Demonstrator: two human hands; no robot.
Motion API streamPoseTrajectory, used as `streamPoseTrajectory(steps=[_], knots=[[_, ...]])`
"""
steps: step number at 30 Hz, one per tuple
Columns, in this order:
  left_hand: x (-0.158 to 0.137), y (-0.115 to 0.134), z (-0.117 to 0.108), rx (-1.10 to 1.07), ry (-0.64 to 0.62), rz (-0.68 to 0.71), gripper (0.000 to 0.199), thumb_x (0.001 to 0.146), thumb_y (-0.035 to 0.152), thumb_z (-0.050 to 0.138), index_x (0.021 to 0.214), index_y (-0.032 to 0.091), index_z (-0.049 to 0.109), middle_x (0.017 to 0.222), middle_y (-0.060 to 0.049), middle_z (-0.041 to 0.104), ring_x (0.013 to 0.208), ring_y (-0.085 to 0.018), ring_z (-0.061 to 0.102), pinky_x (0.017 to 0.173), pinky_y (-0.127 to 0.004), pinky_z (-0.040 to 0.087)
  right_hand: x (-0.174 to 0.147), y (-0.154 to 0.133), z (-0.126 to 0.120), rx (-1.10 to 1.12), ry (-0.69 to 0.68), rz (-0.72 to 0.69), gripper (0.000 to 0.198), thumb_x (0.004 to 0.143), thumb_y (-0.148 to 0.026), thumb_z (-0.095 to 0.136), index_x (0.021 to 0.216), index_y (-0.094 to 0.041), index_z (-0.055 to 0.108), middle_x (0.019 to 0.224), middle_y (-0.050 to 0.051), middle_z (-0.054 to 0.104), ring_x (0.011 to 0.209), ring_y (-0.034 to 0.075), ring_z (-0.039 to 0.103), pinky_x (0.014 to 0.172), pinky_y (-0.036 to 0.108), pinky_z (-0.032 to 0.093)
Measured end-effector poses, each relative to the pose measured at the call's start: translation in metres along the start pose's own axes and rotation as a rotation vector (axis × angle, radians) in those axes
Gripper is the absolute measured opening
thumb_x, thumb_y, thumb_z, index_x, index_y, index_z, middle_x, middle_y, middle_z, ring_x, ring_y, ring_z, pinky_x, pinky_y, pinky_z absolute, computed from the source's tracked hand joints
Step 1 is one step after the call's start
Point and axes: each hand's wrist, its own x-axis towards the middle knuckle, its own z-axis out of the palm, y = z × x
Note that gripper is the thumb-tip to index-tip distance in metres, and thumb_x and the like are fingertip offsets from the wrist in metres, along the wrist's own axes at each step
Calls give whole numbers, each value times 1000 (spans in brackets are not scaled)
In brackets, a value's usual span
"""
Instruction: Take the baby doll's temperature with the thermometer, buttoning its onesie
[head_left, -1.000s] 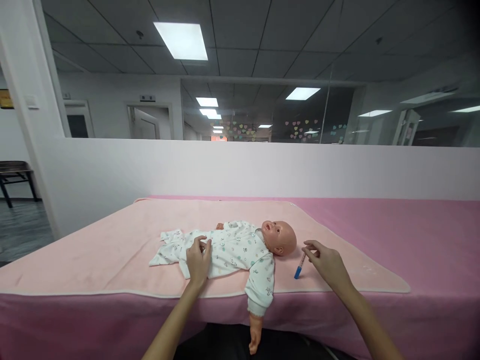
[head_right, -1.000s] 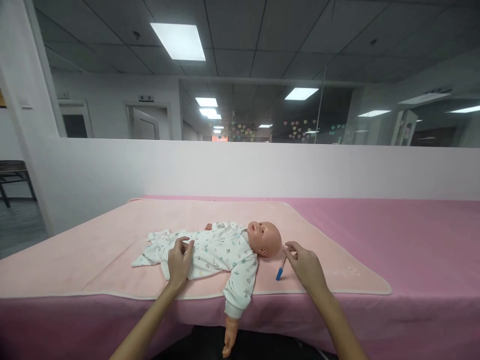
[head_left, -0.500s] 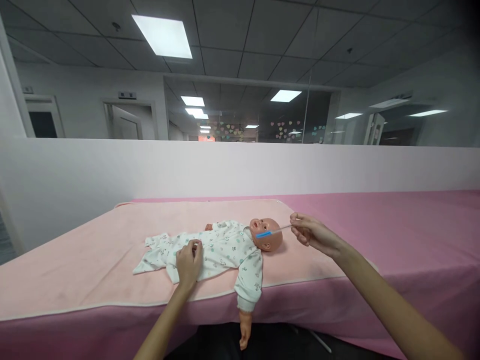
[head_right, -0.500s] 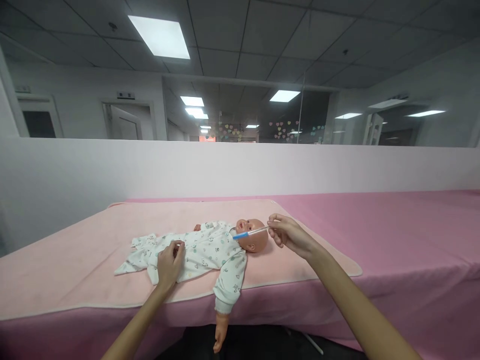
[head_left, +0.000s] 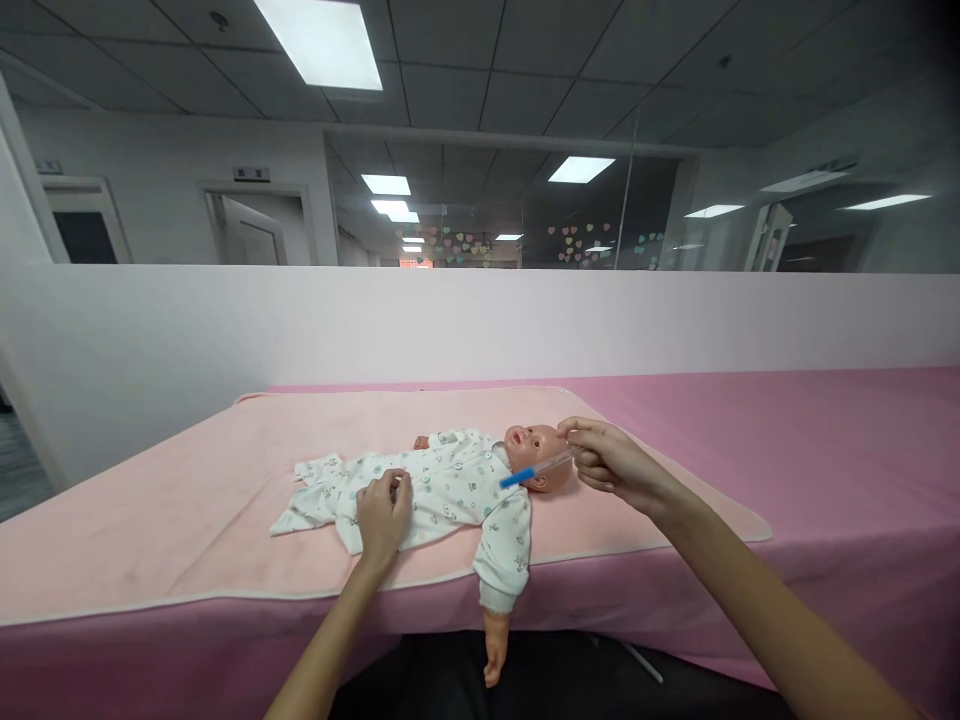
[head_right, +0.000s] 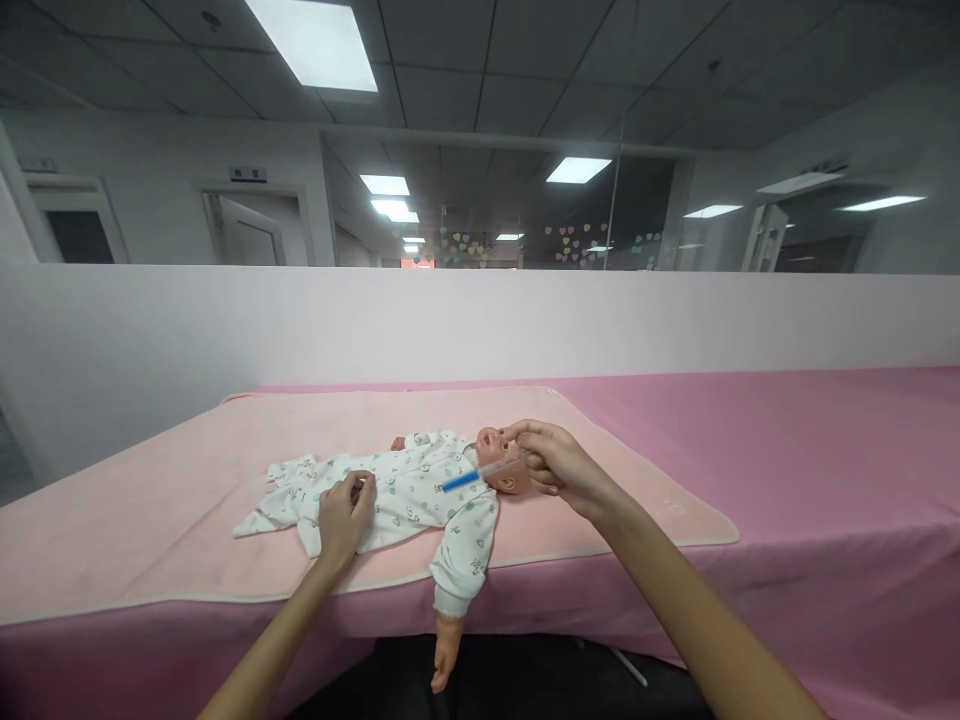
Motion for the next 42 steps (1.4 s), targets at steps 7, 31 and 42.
streamPoseTrajectory(steps=[7,31,42], knots=[[0,-2,2,17,-6,20,25,83,37,39,81,22,59,74,-2,63,75,-19,56,80,-35,33,-12,-6,3,78,68,-9,16,73,-33,55,80,-20,50,43,-12,22,33,2,14,33,16,13],[-2,-1,3,32,-32,7,23,83,35,40,80,22,58,74,-2,64,76,-19,56,81,-35,33,-24,-8,11,84,150,-7,18,74,-36,55,83,-21,53,43,-12,19,33,3,13,33,18,12],[-2,-1,4,37,-33,16,22,83,33,40,80,22,59,76,-1,64,76,-19,56,81,-35,32,-24,-5,2,144,209,-4,14,73,-31,55,82,-21,52,44,-12,17,33,2,12,32,18,12]])
